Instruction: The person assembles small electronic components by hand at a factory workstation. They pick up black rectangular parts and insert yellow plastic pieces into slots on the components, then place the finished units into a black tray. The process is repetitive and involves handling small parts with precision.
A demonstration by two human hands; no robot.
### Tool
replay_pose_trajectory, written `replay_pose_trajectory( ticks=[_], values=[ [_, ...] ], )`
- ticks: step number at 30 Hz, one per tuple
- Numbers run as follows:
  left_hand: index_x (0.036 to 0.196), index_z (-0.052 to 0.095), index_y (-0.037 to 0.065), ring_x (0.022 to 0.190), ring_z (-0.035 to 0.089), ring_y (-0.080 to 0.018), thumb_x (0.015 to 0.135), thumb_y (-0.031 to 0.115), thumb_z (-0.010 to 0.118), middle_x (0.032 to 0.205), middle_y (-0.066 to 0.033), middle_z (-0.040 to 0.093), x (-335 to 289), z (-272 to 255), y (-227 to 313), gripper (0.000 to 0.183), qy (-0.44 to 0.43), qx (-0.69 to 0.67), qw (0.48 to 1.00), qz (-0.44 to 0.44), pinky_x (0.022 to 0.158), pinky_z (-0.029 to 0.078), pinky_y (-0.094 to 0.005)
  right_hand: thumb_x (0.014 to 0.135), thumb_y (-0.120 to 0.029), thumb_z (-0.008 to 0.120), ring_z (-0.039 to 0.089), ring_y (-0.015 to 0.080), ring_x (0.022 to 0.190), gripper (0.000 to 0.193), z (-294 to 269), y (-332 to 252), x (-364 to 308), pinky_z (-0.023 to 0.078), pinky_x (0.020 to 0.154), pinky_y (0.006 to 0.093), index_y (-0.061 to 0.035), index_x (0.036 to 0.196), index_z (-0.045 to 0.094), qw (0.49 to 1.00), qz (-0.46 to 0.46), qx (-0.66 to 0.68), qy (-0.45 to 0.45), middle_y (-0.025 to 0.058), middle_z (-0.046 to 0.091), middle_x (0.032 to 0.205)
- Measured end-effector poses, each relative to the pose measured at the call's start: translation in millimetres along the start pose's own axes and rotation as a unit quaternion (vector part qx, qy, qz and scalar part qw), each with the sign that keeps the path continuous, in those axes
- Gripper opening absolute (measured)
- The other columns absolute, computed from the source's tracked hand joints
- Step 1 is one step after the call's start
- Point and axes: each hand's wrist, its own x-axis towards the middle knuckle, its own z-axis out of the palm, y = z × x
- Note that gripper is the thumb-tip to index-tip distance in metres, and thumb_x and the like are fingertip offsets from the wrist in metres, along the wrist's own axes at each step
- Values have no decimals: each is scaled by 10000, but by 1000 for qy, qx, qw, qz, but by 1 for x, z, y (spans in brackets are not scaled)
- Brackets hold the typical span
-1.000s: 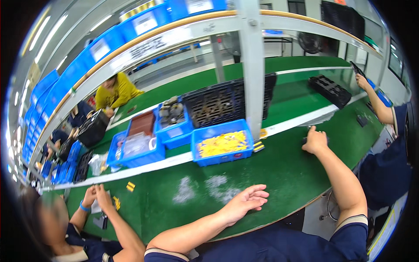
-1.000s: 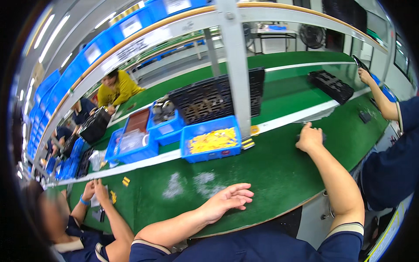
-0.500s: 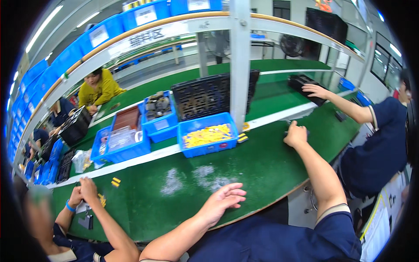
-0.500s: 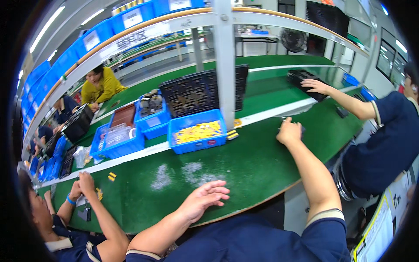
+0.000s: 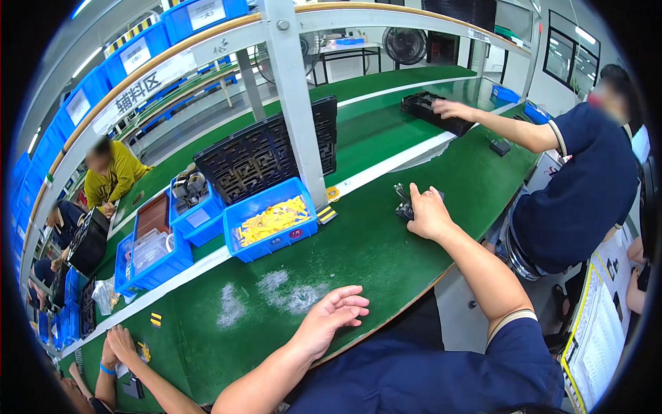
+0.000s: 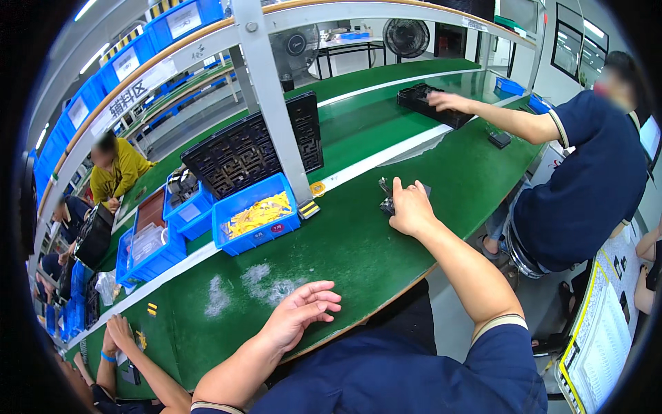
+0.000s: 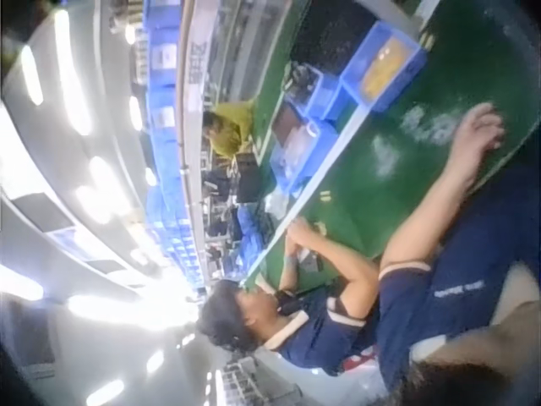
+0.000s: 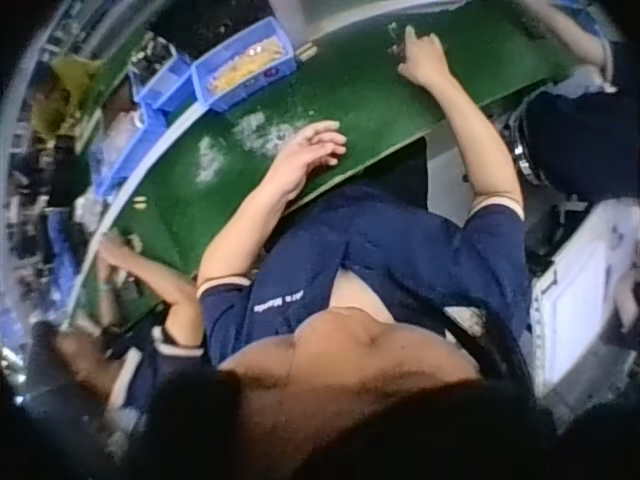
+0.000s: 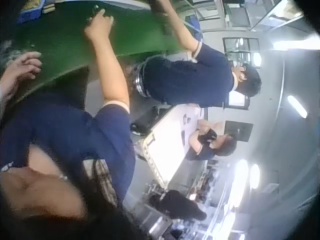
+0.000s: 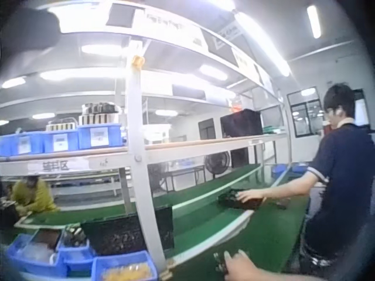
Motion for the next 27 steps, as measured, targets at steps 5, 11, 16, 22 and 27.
replay_pose_trajectory(
  ticks=[5,11,16,22,27],
  values=[
    [1293,477,33,1039,590,-190,903,99,595,1133,-90,614,5,-3,-3,413,13,-5,1000,-7,866,477,-315,652,-114,659,576,356,1071,817,-4,0,19,290,1103,429,161,1343,321,998,21,-34,-45,246,654,950],
    [1287,480,25,1027,597,-192,903,98,590,1122,-93,619,12,-5,-4,406,11,-21,1000,-9,866,482,-313,683,-113,627,580,334,1085,785,4,-2,23,289,1104,431,140,1361,322,997,-11,-52,-57,241,656,988],
    [1279,486,21,1006,608,-198,902,100,589,1102,-100,626,14,-2,-2,399,13,-19,1000,-11,852,492,-315,682,-85,598,604,343,1017,763,6,-6,18,308,1089,435,151,1352,322,996,-9,-84,-35,240,660,922],
    [1260,498,18,988,617,-212,888,123,614,1071,-109,636,14,-8,-4,404,31,-23,999,-3,831,504,-326,612,-62,628,612,378,899,784,-7,-21,-17,326,1025,467,141,1296,304,997,-77,19,-1,226,626,784],
    [1290,466,25,1006,612,-233,865,98,623,1170,-125,587,20,0,-6,459,69,1,997,24,824,508,-339,657,-108,715,572,325,1010,913,20,-38,-62,227,1117,537,17,1429,245,926,-199,299,120,148,608,977]
  ],
)
